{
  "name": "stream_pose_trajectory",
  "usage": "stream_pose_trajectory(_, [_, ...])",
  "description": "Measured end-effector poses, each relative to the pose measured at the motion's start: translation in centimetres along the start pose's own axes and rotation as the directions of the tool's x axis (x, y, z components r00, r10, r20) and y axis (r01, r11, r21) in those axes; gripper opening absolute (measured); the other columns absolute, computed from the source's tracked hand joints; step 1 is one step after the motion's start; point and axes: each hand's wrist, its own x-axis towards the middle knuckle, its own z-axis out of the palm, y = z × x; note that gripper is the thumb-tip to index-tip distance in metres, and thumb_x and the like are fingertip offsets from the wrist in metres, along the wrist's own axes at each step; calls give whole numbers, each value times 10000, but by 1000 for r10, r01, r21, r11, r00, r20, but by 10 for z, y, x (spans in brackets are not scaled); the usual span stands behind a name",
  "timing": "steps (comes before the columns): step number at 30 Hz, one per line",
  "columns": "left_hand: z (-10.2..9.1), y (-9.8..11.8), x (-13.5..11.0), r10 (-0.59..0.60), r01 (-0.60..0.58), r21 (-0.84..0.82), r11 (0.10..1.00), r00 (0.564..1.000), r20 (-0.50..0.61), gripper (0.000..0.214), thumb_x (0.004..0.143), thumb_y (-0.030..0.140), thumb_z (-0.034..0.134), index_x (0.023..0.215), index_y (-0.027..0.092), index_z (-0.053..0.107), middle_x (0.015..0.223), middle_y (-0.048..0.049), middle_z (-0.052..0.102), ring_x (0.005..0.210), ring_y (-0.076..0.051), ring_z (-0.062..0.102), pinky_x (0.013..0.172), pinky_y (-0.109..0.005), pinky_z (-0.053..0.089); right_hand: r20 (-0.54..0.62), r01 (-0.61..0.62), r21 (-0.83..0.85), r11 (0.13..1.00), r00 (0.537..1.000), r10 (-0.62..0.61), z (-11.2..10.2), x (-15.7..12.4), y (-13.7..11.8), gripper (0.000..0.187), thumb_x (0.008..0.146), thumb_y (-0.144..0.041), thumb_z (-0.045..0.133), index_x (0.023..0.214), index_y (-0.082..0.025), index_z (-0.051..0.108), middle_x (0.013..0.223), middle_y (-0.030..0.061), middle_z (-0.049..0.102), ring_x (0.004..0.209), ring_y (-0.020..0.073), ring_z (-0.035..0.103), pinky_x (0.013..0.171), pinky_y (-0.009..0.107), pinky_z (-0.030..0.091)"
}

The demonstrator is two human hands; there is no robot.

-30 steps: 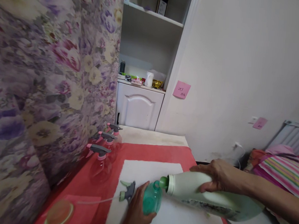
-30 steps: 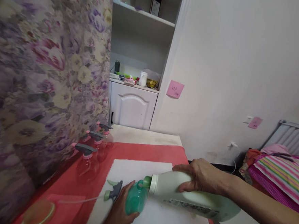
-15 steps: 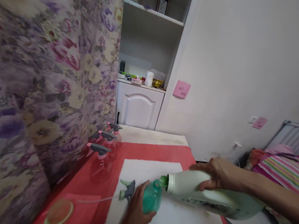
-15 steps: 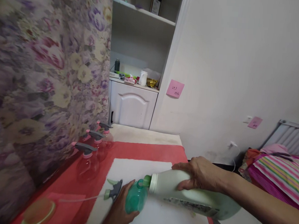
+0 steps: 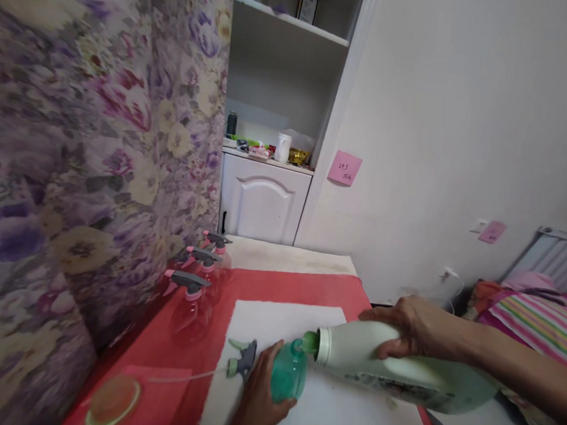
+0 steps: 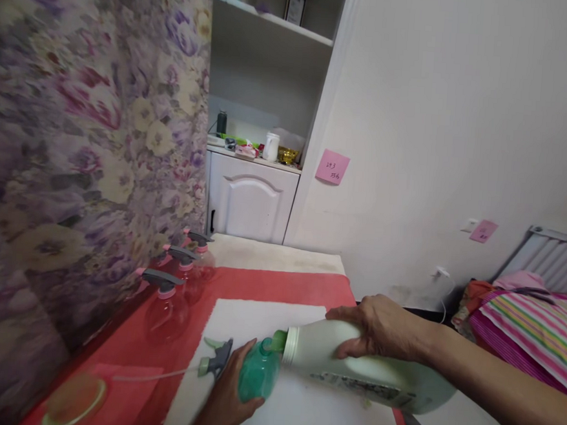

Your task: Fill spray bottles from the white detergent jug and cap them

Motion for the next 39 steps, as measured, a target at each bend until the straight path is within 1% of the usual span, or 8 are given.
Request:
stream_pose_trajectory(4, [1,-1,0,-2,2,-11,1000,1000,8,868,557,159,603,1398,121,391,1433,-167,498,1362,-314,427,1166,-458,320,-5,-10,-9,1000,1000,10,-3,-1,-2,653,848,-678,536,1293,-206,607,515,-22,566,425,104,448,465,232,257])
stream_pose_trajectory(8, [3,-5,1,9,-9,-15,1000,1000,16,871,559,155,610,1397,109,377,1437,-184,482,1361,-326,420,1164,-475,318,-3,-3,-18,1000,1000,3,-4,-1,-3,652,852,-686,519,1285,-207,611,511,-27,562,430,108,444,468,224,267])
stream_pose_trajectory(11, [4,-8,0,18,-18,-17,1000,1000,20,875,560,146,600,1401,134,362,1443,-172,471,1367,-313,409,1170,-478,306,-10,10,-18,1000,1000,-10,-2,-1,-1,652,853,-687,514,1286,-208,608,511,-35,555,420,103,434,460,220,258])
stream_pose_trajectory(16, [6,-10,0,14,-13,-52,999,1000,10,882,559,148,605,1406,150,359,1445,-150,460,1375,-300,397,1176,-467,294,-29,18,-26,1000,999,-19,-1,-2,1,644,849,-680,530,1286,-213,606,521,-31,568,436,114,480,464,223,269])
stream_pose_trajectory(21, [6,-10,0,8,-6,-61,998,999,32,891,559,146,608,1409,167,340,1452,-148,450,1380,-301,384,1182,-470,280,-23,35,-30,999,999,-36,-4,-1,-1,632,862,-667,526,1287,-205,605,513,-33,574,417,105,466,458,230,259])
stream_pose_trajectory(27, [7,-12,1,22,-20,-53,998,999,37,885,574,136,607,1406,184,309,1453,-149,433,1380,-288,375,1183,-488,268,-26,30,-53,998,999,-31,-2,-2,1,633,854,-680,526,1291,-226,597,507,-35,585,423,110,469,465,235,247])
stream_pose_trajectory(32, [6,-10,0,22,-21,-51,998,1000,20,876,568,138,595,1403,156,331,1444,-156,447,1376,-290,387,1180,-487,276,-31,37,-54,998,999,-39,-1,-1,1,629,856,-676,528,1290,-226,594,524,-22,615,431,124,514,477,236,264])
stream_pose_trajectory(39, [5,-9,1,21,-21,-27,999,1000,-7,881,547,156,625,1394,161,386,1424,-155,496,1355,-307,429,1165,-452,324,-16,31,-56,998,999,-32,-3,0,-1,641,857,-685,516,1285,-215,604,536,-9,632,429,121,511,470,239,261])
